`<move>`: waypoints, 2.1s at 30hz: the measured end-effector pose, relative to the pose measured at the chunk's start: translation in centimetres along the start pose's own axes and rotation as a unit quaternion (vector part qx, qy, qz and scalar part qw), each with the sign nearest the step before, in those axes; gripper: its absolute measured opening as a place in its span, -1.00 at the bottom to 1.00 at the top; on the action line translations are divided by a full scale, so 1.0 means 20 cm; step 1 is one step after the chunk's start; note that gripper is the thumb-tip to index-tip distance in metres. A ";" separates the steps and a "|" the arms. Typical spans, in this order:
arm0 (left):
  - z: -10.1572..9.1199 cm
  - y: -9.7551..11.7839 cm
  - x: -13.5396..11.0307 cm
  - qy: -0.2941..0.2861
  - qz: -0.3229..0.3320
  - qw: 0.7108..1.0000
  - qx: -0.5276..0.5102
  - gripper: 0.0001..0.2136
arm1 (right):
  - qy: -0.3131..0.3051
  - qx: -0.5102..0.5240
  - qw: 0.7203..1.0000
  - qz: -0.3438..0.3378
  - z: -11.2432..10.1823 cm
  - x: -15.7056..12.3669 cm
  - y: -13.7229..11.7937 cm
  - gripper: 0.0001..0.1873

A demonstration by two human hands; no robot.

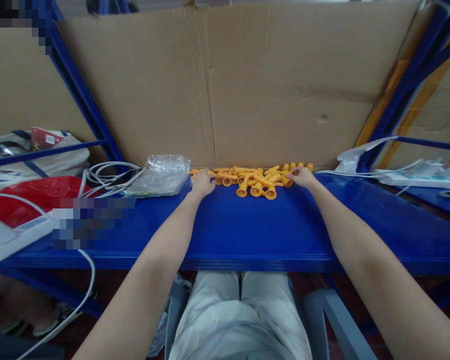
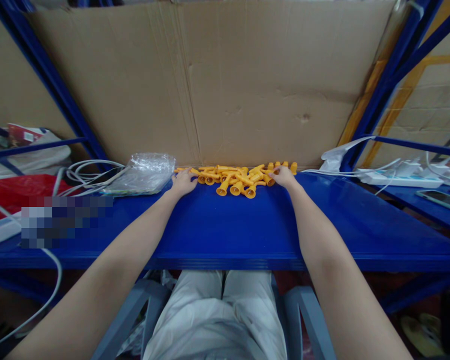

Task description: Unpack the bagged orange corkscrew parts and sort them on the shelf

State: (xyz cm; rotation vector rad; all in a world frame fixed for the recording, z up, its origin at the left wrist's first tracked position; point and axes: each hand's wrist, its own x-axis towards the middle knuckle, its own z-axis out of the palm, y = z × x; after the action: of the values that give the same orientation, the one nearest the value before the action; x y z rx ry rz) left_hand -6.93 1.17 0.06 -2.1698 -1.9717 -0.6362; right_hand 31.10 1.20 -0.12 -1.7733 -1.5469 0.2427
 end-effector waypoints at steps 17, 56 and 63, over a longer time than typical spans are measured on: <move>-0.07 0.04 -0.02 0.077 0.040 0.996 -0.033 -0.58 | 0.103 -0.113 0.935 -0.321 -0.01 -0.06 -0.05 -0.64; -0.13 0.29 -0.09 0.204 0.306 0.930 -0.019 -0.73 | 0.071 -0.006 0.852 -0.519 0.14 -0.26 -0.50 -0.65; -0.12 0.28 -0.08 0.163 0.316 0.935 0.009 -0.73 | 0.048 -0.076 0.870 -0.484 0.14 -0.27 -0.51 -0.62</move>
State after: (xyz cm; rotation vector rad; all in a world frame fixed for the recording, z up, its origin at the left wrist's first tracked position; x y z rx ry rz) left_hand -2.13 -2.04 2.58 -2.3083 -1.0227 -0.7842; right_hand 20.35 -2.71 2.73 -0.8901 -2.2042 -0.4653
